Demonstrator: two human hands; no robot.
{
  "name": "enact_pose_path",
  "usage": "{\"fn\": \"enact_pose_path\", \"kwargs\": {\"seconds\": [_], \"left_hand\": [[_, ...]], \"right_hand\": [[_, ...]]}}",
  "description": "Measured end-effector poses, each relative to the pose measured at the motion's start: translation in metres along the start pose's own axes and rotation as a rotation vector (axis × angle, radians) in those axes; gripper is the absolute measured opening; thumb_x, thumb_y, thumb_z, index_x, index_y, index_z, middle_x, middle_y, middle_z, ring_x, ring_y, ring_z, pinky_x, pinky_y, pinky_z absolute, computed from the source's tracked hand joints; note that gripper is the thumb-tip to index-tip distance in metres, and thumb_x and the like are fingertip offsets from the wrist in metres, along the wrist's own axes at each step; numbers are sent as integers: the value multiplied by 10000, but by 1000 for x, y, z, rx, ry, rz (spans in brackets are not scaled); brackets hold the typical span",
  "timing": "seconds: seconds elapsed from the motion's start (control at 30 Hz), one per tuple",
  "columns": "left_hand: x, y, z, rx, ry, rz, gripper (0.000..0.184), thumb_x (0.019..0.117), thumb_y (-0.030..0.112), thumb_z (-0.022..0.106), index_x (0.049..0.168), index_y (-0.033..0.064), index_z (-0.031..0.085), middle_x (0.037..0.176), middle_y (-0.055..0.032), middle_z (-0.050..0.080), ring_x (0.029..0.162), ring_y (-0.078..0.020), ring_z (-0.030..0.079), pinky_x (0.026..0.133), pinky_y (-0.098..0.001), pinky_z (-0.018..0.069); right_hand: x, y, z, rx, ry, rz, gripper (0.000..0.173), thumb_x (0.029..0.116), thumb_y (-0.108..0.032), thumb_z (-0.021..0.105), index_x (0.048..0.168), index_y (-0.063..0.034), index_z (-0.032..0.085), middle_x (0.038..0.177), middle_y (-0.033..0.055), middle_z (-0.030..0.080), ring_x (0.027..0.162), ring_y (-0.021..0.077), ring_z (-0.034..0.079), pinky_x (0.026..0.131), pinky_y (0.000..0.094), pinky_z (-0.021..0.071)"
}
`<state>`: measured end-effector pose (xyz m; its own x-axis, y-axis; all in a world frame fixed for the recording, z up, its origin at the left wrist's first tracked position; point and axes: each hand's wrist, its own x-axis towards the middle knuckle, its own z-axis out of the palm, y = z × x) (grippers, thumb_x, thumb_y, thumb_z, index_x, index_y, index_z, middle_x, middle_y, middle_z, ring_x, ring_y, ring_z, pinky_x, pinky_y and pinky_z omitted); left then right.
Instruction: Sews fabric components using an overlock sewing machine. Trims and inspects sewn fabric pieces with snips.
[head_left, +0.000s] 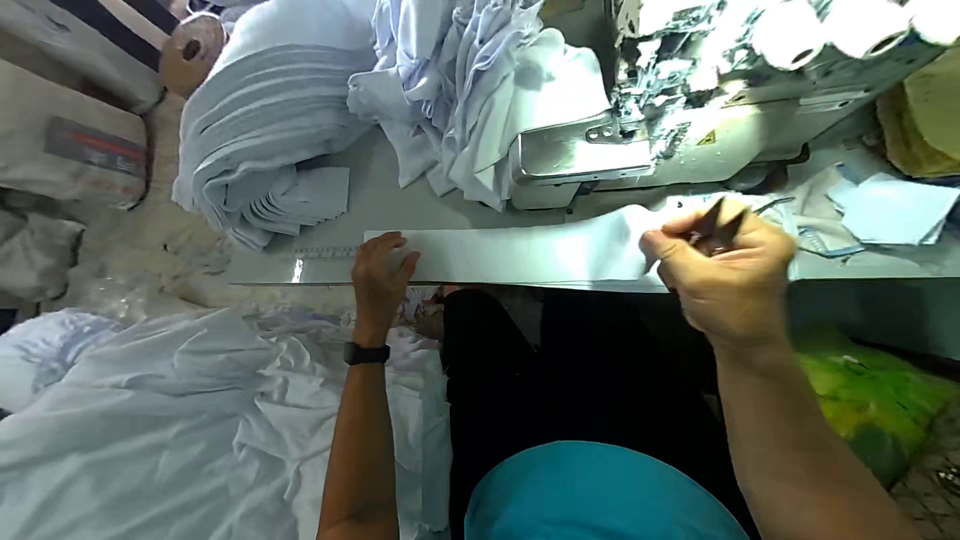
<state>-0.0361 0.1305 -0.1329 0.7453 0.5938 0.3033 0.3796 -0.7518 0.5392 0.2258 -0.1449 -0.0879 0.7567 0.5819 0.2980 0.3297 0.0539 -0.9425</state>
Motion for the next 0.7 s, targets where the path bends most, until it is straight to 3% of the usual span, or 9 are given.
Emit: {"fn": "enact_pose_path", "kwargs": {"seconds": [0.1, 0.2, 0.27, 0.33, 0.4, 0.47, 0.57, 0.63, 0.7], "left_hand": [[0, -17, -12, -14, -141, -26, 612, 897, 355, 767, 1335, -45, 614, 1453, -205, 555, 1341, -353, 540, 1118, -501, 437], [9, -31, -13, -22, -132, 27, 417, 886, 116, 752, 1233, -93, 659, 1341, -265, 617, 1255, -398, 603, 1085, -523, 466], [5, -45, -24, -166, 20, -101, 282, 969, -18, 598, 1242, -75, 644, 1274, -218, 664, 1171, -321, 656, 1041, -471, 511], [6, -65, -37, -596, 329, -305, 281, 1071, 121, 466, 1326, 48, 557, 1237, -26, 666, 1121, -120, 652, 1010, -337, 534], [19, -72, -51, -1039, 598, -371, 278, 1123, 219, 279, 1297, 141, 482, 1152, 33, 656, 1075, -82, 649, 984, -313, 538], [32, -71, -63, -1192, 681, -271, 381, 1123, 243, 168, 1189, 165, 536, 1019, 30, 696, 937, -96, 691, 854, -288, 589], [50, -46, -58, -1290, 519, -74, 442, 1124, 305, 138, 1137, 204, 568, 1011, 42, 696, 976, -129, 689, 921, -323, 573], [55, -9, -40, -1102, 275, -61, 290, 1105, 346, 348, 1093, 288, 632, 1025, 122, 702, 1002, -53, 676, 929, -264, 558], [60, 39, -16, -872, -36, 51, 142, 1028, 374, 585, 1040, 339, 722, 1010, 183, 721, 939, 19, 674, 841, -198, 564]], "right_hand": [[19, -33, -33, 305, 30, -115, 164, 928, -33, 708, 1051, -135, 674, 924, -55, 718, 711, 58, 675, 625, 222, 601], [28, -36, -66, 363, 258, -5, 125, 976, -55, 630, 1006, -163, 686, 878, -68, 729, 760, 46, 708, 704, 198, 610], [30, -31, -61, 262, 279, 19, 195, 935, -8, 667, 1020, -181, 642, 896, -94, 709, 762, 36, 689, 700, 209, 608], [22, -22, -37, 135, 252, 73, 277, 844, 5, 724, 946, -241, 652, 823, -170, 685, 641, -34, 620, 559, 157, 550], [9, 5, -17, 110, 201, 124, 280, 794, 19, 764, 899, -219, 658, 781, -159, 678, 572, -40, 581, 491, 160, 512], [-2, 32, -3, 18, 113, 151, 188, 805, -9, 771, 884, -136, 658, 795, -102, 661, 605, -32, 572, 532, 163, 505], [-7, 54, 6, -275, -39, 118, 23, 868, -3, 703, 889, -5, 693, 838, 70, 666, 681, 89, 605, 626, 251, 526], [-6, 59, 6, -378, -130, 62, 119, 889, 55, 626, 889, 12, 738, 924, 140, 695, 799, 183, 655, 734, 328, 552], [-5, 55, 5, -340, -189, 32, 192, 884, 75, 572, 905, 8, 750, 972, 136, 710, 852, 156, 665, 764, 290, 550]]}}
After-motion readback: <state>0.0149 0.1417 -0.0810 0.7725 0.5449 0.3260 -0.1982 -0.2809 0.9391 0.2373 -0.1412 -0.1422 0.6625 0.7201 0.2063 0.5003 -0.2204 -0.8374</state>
